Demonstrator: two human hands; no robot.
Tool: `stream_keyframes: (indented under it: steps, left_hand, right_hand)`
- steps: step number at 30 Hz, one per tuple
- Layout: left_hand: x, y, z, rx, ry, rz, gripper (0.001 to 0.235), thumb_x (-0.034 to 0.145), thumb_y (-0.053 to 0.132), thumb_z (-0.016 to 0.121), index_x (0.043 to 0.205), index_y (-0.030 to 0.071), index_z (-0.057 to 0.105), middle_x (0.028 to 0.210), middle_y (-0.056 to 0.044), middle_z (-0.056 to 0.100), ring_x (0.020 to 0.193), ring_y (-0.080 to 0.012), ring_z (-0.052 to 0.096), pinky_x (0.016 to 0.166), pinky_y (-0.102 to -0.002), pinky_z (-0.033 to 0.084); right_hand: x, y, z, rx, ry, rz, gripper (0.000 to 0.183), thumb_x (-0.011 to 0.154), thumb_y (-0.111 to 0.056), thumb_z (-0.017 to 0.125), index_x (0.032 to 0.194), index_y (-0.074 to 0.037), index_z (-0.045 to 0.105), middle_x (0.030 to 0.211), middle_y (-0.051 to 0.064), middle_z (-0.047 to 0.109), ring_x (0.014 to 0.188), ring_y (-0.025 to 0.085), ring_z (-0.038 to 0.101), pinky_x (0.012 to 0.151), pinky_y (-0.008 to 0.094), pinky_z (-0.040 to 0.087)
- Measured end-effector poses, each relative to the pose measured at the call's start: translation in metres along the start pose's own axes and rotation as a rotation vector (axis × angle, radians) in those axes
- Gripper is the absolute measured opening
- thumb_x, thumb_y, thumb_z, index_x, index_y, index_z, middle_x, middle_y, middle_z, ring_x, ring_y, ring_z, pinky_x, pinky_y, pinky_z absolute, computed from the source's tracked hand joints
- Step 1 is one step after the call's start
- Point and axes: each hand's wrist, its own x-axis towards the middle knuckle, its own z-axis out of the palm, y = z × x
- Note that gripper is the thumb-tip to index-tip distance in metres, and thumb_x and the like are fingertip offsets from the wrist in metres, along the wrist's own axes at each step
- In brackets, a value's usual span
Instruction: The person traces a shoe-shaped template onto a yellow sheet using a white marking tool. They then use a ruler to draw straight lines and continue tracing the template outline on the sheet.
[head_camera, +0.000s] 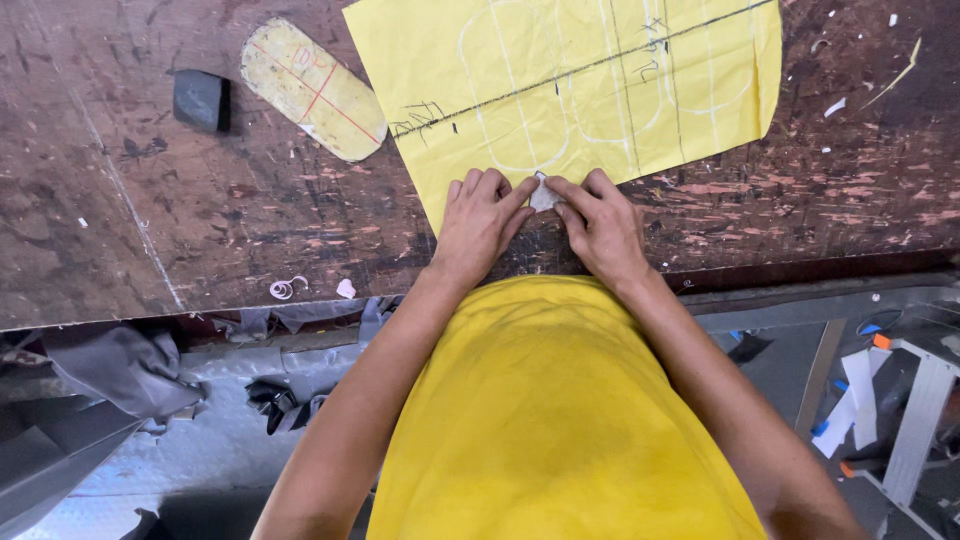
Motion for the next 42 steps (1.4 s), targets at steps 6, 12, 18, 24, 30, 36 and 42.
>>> stream_keyframes:
  steps: [6,12,18,24,30,36,42]
  left_hand:
    - [0.001,0.001,0.000,0.018,-0.024,-0.002,0.043,0.095,0.028,0.071,0.138,0.022,0.065,0.096,-0.003,0.054,0.095,-0.0227,0.052,0.082,-0.040,0.040]
    - [0.002,0.006,0.000,0.111,-0.093,-0.024,0.044,0.096,0.030,0.068,0.139,0.025,0.063,0.096,-0.003,0.054,0.095,-0.0229,0.051,0.081,-0.040,0.040]
    - [0.004,0.010,-0.001,0.140,-0.111,-0.047,0.044,0.094,0.028,0.066,0.138,0.025,0.064,0.096,-0.003,0.054,0.096,-0.0231,0.051,0.082,-0.040,0.040]
    - [0.006,0.010,-0.003,0.118,-0.113,-0.047,0.044,0.093,0.026,0.066,0.137,0.025,0.063,0.096,-0.003,0.053,0.096,-0.0229,0.051,0.082,-0.041,0.040]
    - [0.004,0.011,-0.002,0.138,-0.110,-0.060,0.044,0.092,0.022,0.065,0.136,0.026,0.064,0.098,-0.003,0.054,0.098,-0.0230,0.052,0.081,-0.041,0.039]
    - [0.007,0.021,-0.002,0.126,-0.103,-0.123,0.046,0.091,0.019,0.062,0.136,0.026,0.063,0.100,-0.002,0.054,0.100,-0.0217,0.052,0.084,-0.041,0.039]
    - [0.004,0.020,-0.002,0.169,-0.112,-0.110,0.052,0.088,0.011,0.059,0.138,0.024,0.062,0.101,-0.003,0.053,0.101,-0.0217,0.052,0.085,-0.040,0.040]
  right_hand:
    - [0.000,0.002,0.000,-0.017,0.006,-0.015,0.037,0.090,-0.007,0.076,0.126,-0.017,0.075,0.085,0.007,0.056,0.067,0.022,0.061,0.062,0.038,0.052]
    - [-0.003,0.012,0.006,0.034,-0.004,-0.015,0.036,0.091,-0.008,0.077,0.126,-0.015,0.075,0.087,0.007,0.059,0.070,0.020,0.062,0.064,0.037,0.052]
    - [0.015,0.041,-0.045,0.914,0.056,0.669,0.026,0.096,-0.009,0.073,0.122,-0.013,0.077,0.093,0.001,0.065,0.070,0.012,0.050,0.057,0.029,0.040]
    - [0.021,0.034,-0.041,0.321,-0.092,0.022,0.022,0.095,-0.007,0.074,0.117,-0.009,0.073,0.105,0.006,0.066,0.096,0.018,0.069,0.081,0.032,0.059]
    - [0.018,0.015,-0.021,0.009,-0.156,-0.037,0.024,0.088,-0.015,0.080,0.111,-0.014,0.076,0.097,0.008,0.063,0.090,0.029,0.067,0.076,0.042,0.053]
    - [0.022,0.011,-0.023,-0.006,-0.183,-0.015,0.026,0.086,-0.015,0.079,0.112,-0.013,0.076,0.094,0.008,0.063,0.086,0.028,0.067,0.074,0.041,0.053]
    - [0.043,0.028,-0.055,0.655,-0.295,0.545,0.031,0.091,-0.006,0.068,0.121,-0.003,0.071,0.099,0.010,0.067,0.076,0.022,0.057,0.066,0.034,0.049]
